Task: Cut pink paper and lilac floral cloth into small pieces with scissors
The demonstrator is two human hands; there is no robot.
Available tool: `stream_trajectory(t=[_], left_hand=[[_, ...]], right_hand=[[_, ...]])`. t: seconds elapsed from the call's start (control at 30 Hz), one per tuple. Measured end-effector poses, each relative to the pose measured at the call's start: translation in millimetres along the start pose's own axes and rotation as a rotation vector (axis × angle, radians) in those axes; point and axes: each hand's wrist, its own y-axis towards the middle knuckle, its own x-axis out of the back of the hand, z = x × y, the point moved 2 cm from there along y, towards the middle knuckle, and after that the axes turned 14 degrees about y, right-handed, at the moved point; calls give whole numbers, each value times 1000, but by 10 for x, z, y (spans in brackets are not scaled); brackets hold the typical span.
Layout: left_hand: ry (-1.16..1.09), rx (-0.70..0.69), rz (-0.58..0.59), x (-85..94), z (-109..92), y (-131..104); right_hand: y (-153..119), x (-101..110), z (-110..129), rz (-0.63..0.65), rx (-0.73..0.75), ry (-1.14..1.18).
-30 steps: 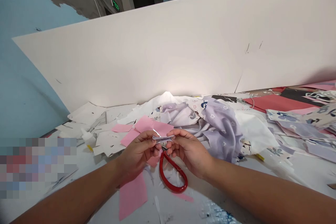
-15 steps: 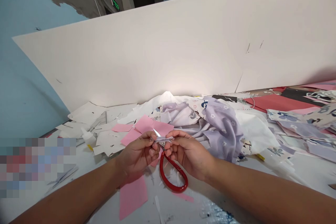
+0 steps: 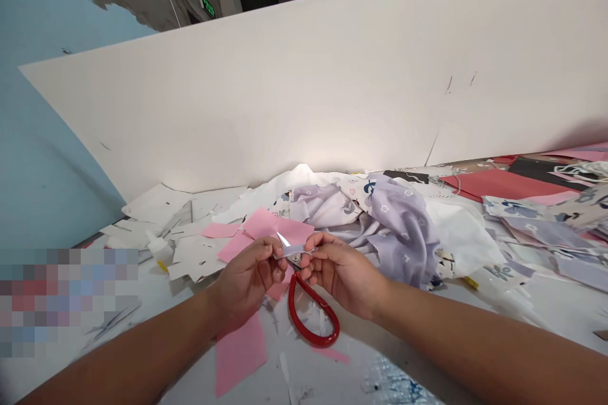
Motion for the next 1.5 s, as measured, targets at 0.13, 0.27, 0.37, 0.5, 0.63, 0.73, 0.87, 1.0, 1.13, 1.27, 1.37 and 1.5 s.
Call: stream_trajectory(t=[0.13,0.27,0.37,0.5,0.63,0.73,0.87,1.0,1.13,1.27,1.37,1.5], left_hand=[[174,-64,-57,-36,0,-32],[276,-76,-71,-36,-6,-41],[308,-55,-106,-3,-16,-22],[375,-76,-131,29,-42,11],[426,-142,-142,45,-72,20],[477,-118,-148,58,-87,18],[546,-86,-155,59,-97,12],[692,-156,-219,41,-93,-12],[805,-215,-188,22,-96,-43],[798,-143,-47,3,-109,-58],[860,-151,30,-43,-128,-68],[934,-181,117,-113,-128,-72]], right_hand=[[1,-3,4,-11,79,-74],[41,22,43,-20,169,-210],[80,36,108,28,171,-304],[108,44,197,46,129,-417],[103,45,251,65,132,-524],[93,51,276,65,134,-586],[90,36,291,45,140,-658],[80,-16,273,-31,165,-789],[45,-46,222,-23,176,-843],[7,-34,159,4,174,-938],[-25,-63,116,31,172,-1051],[-68,-131,77,75,172,-1172]])
